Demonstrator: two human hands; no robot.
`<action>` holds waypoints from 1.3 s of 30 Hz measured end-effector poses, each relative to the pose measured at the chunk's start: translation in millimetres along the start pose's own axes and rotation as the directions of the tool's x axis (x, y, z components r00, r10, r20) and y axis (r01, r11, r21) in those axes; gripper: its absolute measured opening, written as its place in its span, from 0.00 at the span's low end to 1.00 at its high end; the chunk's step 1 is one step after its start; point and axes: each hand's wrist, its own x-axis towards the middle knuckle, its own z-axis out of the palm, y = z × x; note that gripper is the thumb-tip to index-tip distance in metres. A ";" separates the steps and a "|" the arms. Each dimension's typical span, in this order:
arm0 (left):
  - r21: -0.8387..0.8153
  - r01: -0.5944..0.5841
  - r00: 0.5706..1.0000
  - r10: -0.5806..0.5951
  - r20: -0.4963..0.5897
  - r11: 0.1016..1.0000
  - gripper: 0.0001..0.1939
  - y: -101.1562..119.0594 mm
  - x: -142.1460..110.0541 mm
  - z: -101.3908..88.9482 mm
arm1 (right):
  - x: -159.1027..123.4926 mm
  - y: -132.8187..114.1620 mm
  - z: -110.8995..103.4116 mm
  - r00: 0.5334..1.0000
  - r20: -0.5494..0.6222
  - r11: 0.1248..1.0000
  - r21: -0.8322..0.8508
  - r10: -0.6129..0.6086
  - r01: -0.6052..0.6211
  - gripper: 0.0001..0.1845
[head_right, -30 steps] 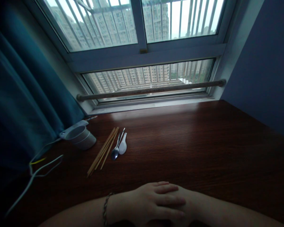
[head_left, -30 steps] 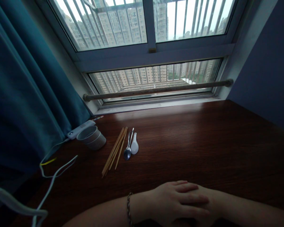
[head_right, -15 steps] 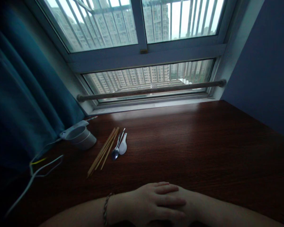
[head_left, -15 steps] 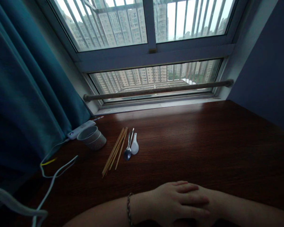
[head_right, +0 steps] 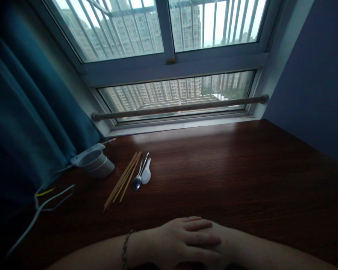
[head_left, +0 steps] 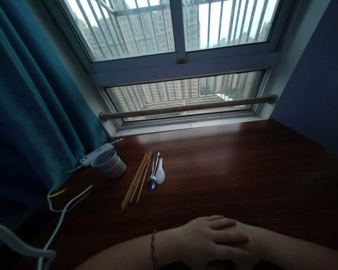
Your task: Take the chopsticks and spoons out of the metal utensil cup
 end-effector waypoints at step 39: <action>-0.013 -0.001 1.000 0.001 -0.001 1.000 0.23 0.6 0.5 -1.4 | -3.4 4.5 12.9 0.998 -0.061 0.999 0.038 -0.021 0.023 0.31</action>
